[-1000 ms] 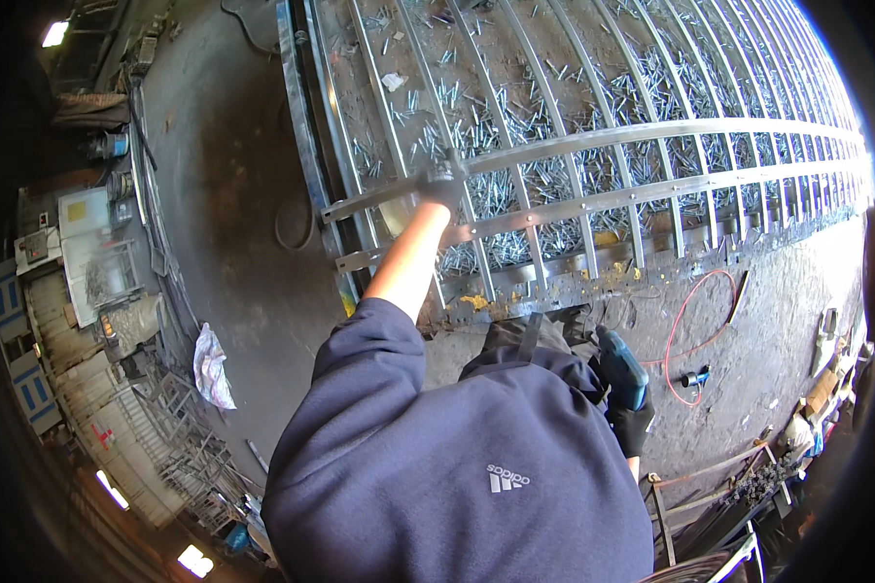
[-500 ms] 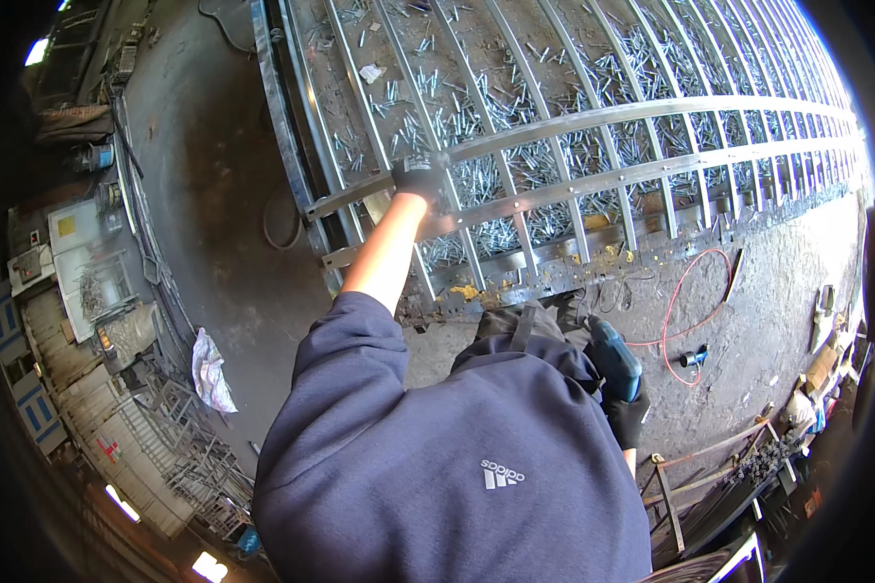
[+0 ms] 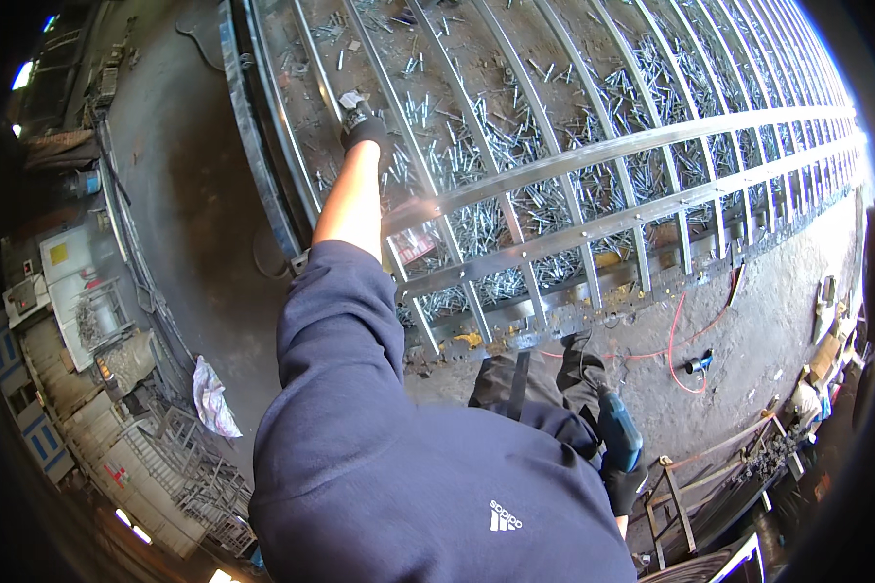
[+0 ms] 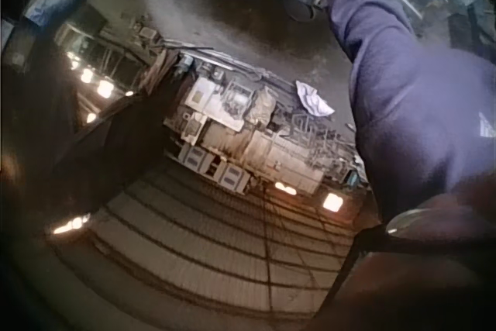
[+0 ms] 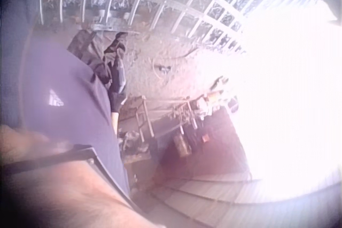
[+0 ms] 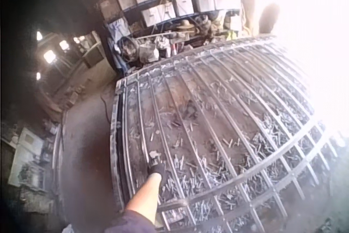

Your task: The person cleans a large metal frame by hand, then uses a pneumatic blower to remove debris from the frame's surface. The person handles the frame and the blower throughout the task.

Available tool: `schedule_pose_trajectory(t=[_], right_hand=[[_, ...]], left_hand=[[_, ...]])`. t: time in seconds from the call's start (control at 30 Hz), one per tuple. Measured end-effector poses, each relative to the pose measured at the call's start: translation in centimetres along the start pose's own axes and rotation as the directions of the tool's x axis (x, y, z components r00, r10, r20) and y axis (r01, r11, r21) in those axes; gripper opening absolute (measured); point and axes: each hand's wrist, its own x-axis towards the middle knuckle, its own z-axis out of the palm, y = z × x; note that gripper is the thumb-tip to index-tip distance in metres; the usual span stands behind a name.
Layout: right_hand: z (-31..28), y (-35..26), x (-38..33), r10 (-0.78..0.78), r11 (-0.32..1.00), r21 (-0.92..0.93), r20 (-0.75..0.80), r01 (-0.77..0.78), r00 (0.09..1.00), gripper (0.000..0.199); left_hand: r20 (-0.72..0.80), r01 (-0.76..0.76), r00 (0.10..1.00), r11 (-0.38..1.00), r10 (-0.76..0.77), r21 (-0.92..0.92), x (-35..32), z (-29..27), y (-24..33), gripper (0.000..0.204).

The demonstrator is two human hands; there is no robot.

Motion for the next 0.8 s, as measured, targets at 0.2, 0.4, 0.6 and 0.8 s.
schedule_pose_trajectory(t=[0.2, 0.4, 0.6, 0.8], right_hand=[[0.3, -1.9, 0.8, -0.054, 0.984, -0.17, 0.014, 0.056, 0.998, 0.035], [-0.3, -3.4, 1.5, 0.009, 0.992, -0.125, 0.106, 0.004, 0.994, 0.039], [-1.9, -1.4, 2.1, 0.027, 0.995, -0.095, 0.11, -0.017, 0.994, 0.041], [-4.8, 2.9, 2.5, 0.035, 0.999, -0.041, 0.117, -0.03, 0.993, 0.041]], left_hand=[[0.033, -0.068, 0.997, 0.99, 0.064, 0.12, 3.0, 4.1, -0.7, 0.03], [0.022, -0.026, 0.999, 0.999, 0.027, -0.046, 4.4, 6.7, -2.9, 0.034], [-0.006, 0.079, 0.997, 0.993, -0.08, -0.088, 3.6, 8.8, -4.2, 0.028], [-0.198, 0.018, 0.97, 0.858, -0.139, -0.513, -1.3, 8.8, -4.0, 0.011]])
